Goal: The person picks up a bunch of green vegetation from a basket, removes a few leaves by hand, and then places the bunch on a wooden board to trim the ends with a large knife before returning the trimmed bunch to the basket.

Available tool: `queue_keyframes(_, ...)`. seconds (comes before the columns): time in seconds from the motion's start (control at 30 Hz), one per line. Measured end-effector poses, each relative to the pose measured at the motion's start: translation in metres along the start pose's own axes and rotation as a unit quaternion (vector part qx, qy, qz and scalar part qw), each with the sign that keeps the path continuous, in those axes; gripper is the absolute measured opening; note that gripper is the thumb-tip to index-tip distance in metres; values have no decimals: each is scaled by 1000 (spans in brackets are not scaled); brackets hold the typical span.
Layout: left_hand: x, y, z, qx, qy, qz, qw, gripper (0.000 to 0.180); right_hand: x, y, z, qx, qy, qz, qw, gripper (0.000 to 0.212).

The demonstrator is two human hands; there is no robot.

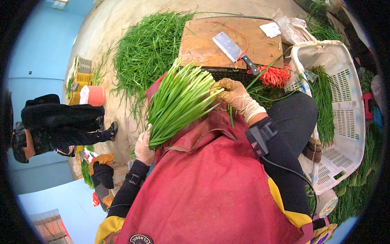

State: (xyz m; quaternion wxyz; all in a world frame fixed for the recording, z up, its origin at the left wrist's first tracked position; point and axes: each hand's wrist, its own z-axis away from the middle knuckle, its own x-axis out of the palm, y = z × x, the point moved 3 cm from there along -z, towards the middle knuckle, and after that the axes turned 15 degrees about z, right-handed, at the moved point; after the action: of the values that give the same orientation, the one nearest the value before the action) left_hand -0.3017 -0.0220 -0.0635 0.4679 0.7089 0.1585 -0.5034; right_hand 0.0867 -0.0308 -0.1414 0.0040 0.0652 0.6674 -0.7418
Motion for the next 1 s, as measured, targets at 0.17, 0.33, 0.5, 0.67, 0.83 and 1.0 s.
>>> queue_keyframes(0.17,1,-3,1,0,-1,-8,1000,88,-2,4,-2,23,-46,-18,999,17)
queue_keyframes(0.33,2,-3,1,1,1,-6,1000,87,6,9,1,53,-25,-23,998,9)
queue_keyframes(0.5,3,-5,0,13,4,2,1000,88,21,14,5,58,78,-140,985,10)
queue_keyframes(0.67,3,-8,2,14,7,-8,1000,89,-26,22,9,127,238,-184,945,19)
queue_keyframes(0.83,3,-6,0,27,7,-13,1000,86,-50,-3,-4,123,131,-20,984,38)
queue_keyframes(1.0,1,-4,-2,37,4,-24,999,85,-2,-23,-36,-10,-47,143,989,29)
